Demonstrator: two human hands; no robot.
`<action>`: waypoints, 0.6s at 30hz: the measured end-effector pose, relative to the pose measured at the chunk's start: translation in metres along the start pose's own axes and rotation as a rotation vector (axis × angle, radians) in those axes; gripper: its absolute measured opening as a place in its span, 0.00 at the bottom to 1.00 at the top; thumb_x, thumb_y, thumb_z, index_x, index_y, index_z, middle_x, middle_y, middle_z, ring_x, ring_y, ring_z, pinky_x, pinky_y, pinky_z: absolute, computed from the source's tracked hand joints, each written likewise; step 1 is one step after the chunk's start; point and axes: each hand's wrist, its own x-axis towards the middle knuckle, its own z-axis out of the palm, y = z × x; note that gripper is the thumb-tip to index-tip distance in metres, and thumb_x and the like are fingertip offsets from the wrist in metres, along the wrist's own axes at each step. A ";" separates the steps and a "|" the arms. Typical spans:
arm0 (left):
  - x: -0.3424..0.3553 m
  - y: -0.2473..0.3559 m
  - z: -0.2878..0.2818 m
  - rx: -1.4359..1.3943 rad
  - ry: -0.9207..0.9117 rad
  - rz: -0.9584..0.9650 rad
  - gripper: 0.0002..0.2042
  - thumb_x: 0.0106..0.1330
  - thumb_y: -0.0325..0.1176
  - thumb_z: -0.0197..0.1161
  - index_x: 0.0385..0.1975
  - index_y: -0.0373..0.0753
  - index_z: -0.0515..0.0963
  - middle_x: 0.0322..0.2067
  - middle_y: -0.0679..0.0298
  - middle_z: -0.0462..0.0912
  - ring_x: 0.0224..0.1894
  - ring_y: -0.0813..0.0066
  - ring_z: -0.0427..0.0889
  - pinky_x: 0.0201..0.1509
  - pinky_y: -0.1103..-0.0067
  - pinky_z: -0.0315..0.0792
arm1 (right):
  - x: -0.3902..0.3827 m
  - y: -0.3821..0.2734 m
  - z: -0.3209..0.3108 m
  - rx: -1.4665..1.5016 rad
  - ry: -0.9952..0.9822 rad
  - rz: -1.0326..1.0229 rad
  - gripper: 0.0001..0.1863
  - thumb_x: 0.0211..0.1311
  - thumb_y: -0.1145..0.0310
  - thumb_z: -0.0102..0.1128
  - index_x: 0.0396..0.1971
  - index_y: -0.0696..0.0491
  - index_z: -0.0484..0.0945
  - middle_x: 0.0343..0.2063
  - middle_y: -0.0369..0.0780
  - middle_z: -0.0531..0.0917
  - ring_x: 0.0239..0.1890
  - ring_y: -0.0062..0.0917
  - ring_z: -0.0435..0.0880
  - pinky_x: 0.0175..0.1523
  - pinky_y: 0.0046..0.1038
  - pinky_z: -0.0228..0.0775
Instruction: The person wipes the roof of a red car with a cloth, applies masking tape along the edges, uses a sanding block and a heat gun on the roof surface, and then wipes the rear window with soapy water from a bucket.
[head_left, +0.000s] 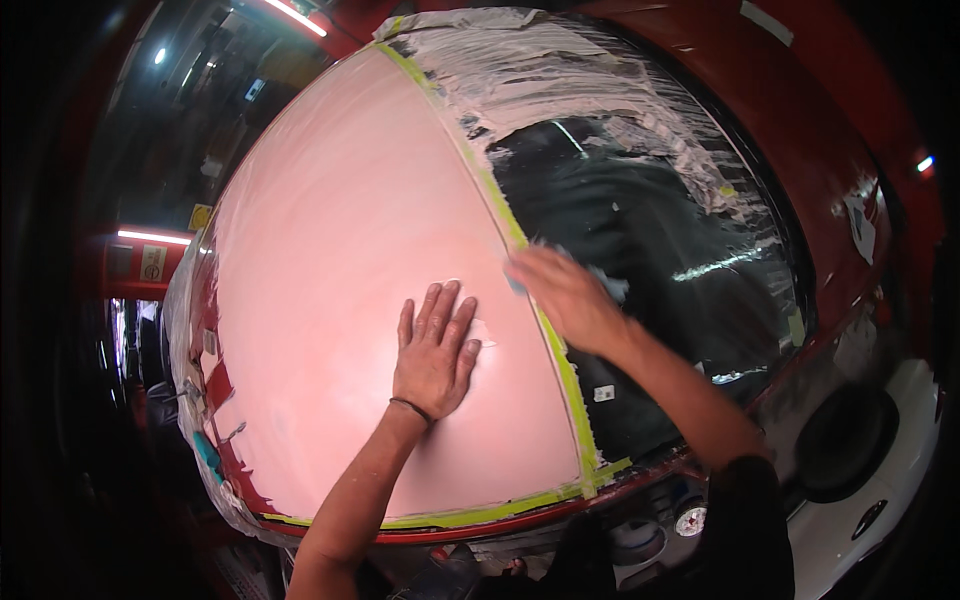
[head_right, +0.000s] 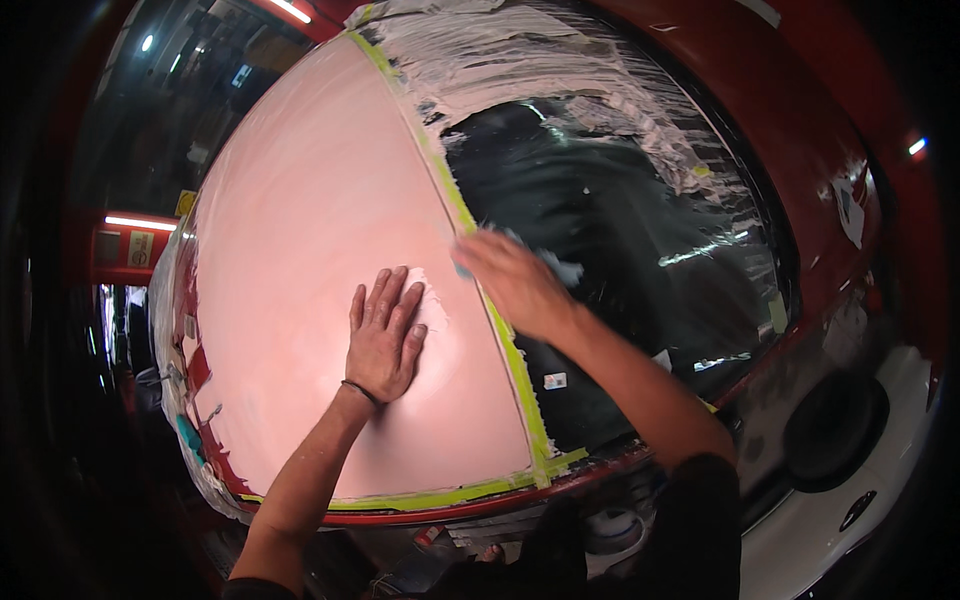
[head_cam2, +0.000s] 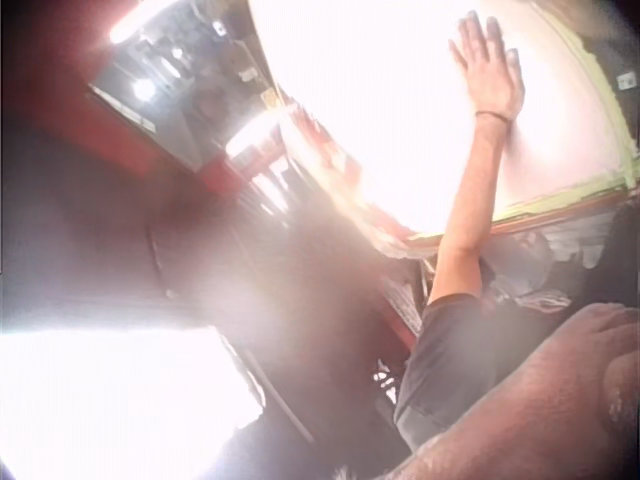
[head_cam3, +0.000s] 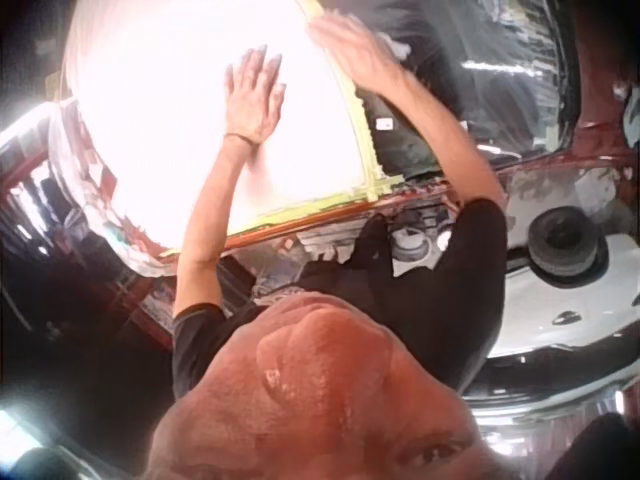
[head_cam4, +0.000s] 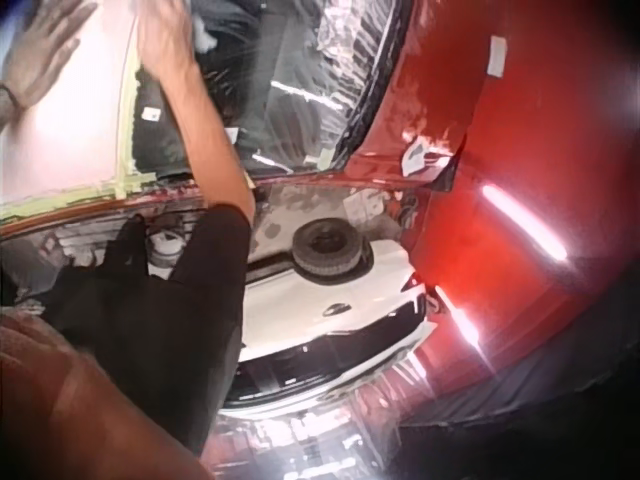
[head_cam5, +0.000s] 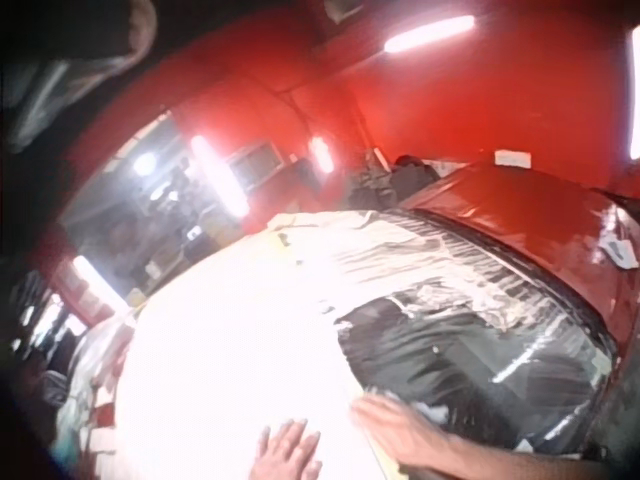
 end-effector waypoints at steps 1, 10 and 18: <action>-0.001 -0.001 -0.001 -0.002 0.000 -0.002 0.27 0.80 0.42 0.49 0.76 0.40 0.66 0.80 0.51 0.59 0.83 0.50 0.53 0.85 0.51 0.39 | 0.031 0.019 0.021 0.013 0.050 -0.001 0.20 0.67 0.79 0.55 0.58 0.61 0.81 0.62 0.51 0.82 0.66 0.45 0.79 0.72 0.41 0.71; 0.012 0.003 0.000 -0.032 0.029 0.038 0.27 0.80 0.42 0.51 0.77 0.41 0.66 0.80 0.53 0.60 0.83 0.51 0.54 0.85 0.52 0.41 | 0.180 0.191 0.062 -0.370 0.274 0.314 0.24 0.70 0.72 0.55 0.65 0.57 0.78 0.64 0.48 0.82 0.67 0.45 0.79 0.72 0.42 0.70; 0.006 0.005 0.011 0.075 0.029 0.049 0.28 0.80 0.42 0.47 0.77 0.38 0.65 0.80 0.50 0.59 0.83 0.50 0.53 0.85 0.53 0.40 | -0.150 0.297 -0.071 -0.520 0.375 0.741 0.25 0.72 0.69 0.52 0.68 0.52 0.77 0.65 0.49 0.80 0.66 0.45 0.80 0.70 0.45 0.72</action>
